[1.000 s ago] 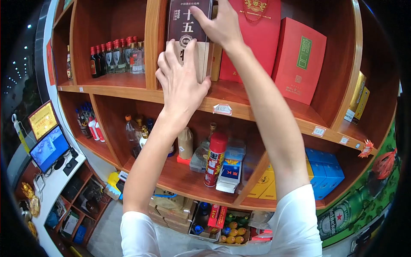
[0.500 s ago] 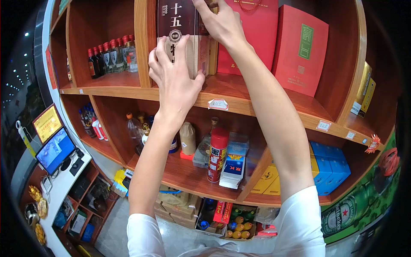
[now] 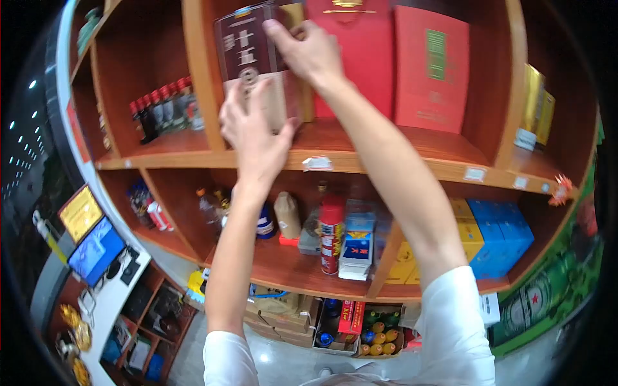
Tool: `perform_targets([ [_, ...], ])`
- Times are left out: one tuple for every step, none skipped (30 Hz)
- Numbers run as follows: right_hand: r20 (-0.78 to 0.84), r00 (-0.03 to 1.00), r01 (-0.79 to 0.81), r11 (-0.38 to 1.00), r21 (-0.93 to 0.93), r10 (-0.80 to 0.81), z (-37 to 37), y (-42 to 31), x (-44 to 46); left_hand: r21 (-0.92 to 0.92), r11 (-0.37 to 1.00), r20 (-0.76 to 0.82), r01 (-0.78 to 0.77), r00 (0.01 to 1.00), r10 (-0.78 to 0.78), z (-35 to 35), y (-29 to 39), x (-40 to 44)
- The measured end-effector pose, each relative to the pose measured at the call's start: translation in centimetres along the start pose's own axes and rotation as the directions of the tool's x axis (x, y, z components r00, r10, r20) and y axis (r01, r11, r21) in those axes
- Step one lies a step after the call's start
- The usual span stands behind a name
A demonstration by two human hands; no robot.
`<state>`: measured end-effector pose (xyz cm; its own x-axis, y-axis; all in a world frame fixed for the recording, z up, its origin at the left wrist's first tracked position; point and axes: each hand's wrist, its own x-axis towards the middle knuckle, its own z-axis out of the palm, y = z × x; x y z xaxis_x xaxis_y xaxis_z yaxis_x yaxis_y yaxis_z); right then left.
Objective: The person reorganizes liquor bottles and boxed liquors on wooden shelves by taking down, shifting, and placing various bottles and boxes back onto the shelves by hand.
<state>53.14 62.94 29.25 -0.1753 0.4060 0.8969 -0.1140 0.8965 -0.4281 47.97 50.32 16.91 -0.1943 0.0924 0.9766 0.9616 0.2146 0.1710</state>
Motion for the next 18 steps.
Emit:
perform_targets([
  [0.019, 0.999, -0.046, 0.997, 0.059, 0.045, -0.3, -0.6, -0.4, 0.035, 0.998, -0.023, -0.053, 0.998, 0.054, 0.0, -0.3, 0.1],
  [0.027, 0.996, -0.091, 0.990, 0.103, 0.089, -0.6, -1.2, -0.9, 0.051, 0.993, -0.046, -0.107, 0.993, 0.110, 0.3, -0.7, 0.3],
  [0.080, 0.994, -0.088, 0.981, 0.175, 0.075, -1.1, -1.5, -1.7, 0.061, 0.987, -0.058, -0.147, 0.987, 0.151, 0.4, -0.7, 0.6],
  [0.113, 0.993, -0.023, 0.997, 0.079, 0.014, -1.8, -1.8, -2.6, 0.068, 0.980, -0.068, -0.188, 0.979, 0.193, 0.4, -0.8, 0.7],
  [0.117, 0.987, 0.117, 0.993, -0.026, -0.114, -2.2, -1.7, -3.4, 0.016, 0.977, -0.070, -0.211, 0.975, 0.211, 0.8, -1.7, 0.9],
  [0.154, 0.961, 0.247, 0.963, -0.104, -0.230, -5.2, -3.0, -5.0, -0.026, 0.974, -0.075, -0.227, 0.972, 0.224, 1.1, -2.3, 0.9],
  [0.184, 0.903, 0.415, 0.899, -0.143, -0.388, -7.6, -3.3, -5.3, -0.007, 0.974, -0.064, -0.226, 0.972, 0.225, 1.0, -2.1, 0.8],
  [0.148, 0.825, 0.564, 0.813, -0.142, -0.546, -10.3, -3.7, -5.3, 0.029, 0.976, -0.057, -0.216, 0.974, 0.217, 0.7, -1.8, 0.6],
  [0.194, 0.814, 0.577, 0.801, -0.161, -0.547, -13.6, -4.7, -5.4, 0.022, 0.981, -0.056, -0.191, 0.980, 0.192, 0.6, -1.7, 0.5],
  [0.243, 0.798, 0.595, 0.786, -0.168, -0.552, -17.4, -5.7, -5.6, 0.027, 0.987, -0.058, -0.160, 0.985, 0.161, 0.7, -1.6, 0.3],
  [0.181, 0.797, 0.600, 0.790, -0.129, -0.576, -21.2, -6.5, -6.0, 0.018, 0.994, -0.039, -0.105, 0.994, 0.106, 0.9, -1.8, 0.2],
  [0.126, 0.785, 0.618, 0.781, -0.086, -0.607, -25.0, -6.8, -6.2, 0.033, 0.995, -0.046, -0.089, 0.995, 0.091, 0.9, -1.4, 0.1],
  [0.045, 0.761, 0.645, 0.749, -0.152, -0.647, -28.4, -6.1, -5.7, 0.023, 0.997, -0.077, -0.076, 0.994, 0.077, 1.2, -1.2, 0.0],
  [-0.035, 0.730, 0.661, 0.718, -0.217, -0.683, -31.9, -5.1, -4.7, 0.016, 0.998, -0.104, -0.064, 0.992, 0.065, 1.4, -0.9, -0.2],
  [0.080, 0.846, 0.532, 0.828, -0.178, -0.526, -36.3, -4.7, -3.9, 0.024, 0.997, -0.132, -0.079, 0.988, 0.082, 1.3, -0.5, -0.2],
  [0.204, 0.916, 0.380, 0.912, -0.156, -0.347, -41.2, -4.4, -2.9, 0.035, 0.995, -0.158, -0.092, 0.983, 0.097, 1.0, 0.0, -0.5],
  [0.330, 0.930, 0.222, 0.963, -0.155, -0.161, -45.6, -4.2, -1.5, 0.047, 0.994, -0.191, -0.102, 0.976, 0.109, 0.8, 0.8, -0.8],
  [0.241, 0.953, 0.251, 0.928, -0.275, -0.186, -46.2, -1.7, -0.1, 0.046, 0.992, -0.186, -0.117, 0.975, 0.124, 0.7, 2.0, -1.2],
])
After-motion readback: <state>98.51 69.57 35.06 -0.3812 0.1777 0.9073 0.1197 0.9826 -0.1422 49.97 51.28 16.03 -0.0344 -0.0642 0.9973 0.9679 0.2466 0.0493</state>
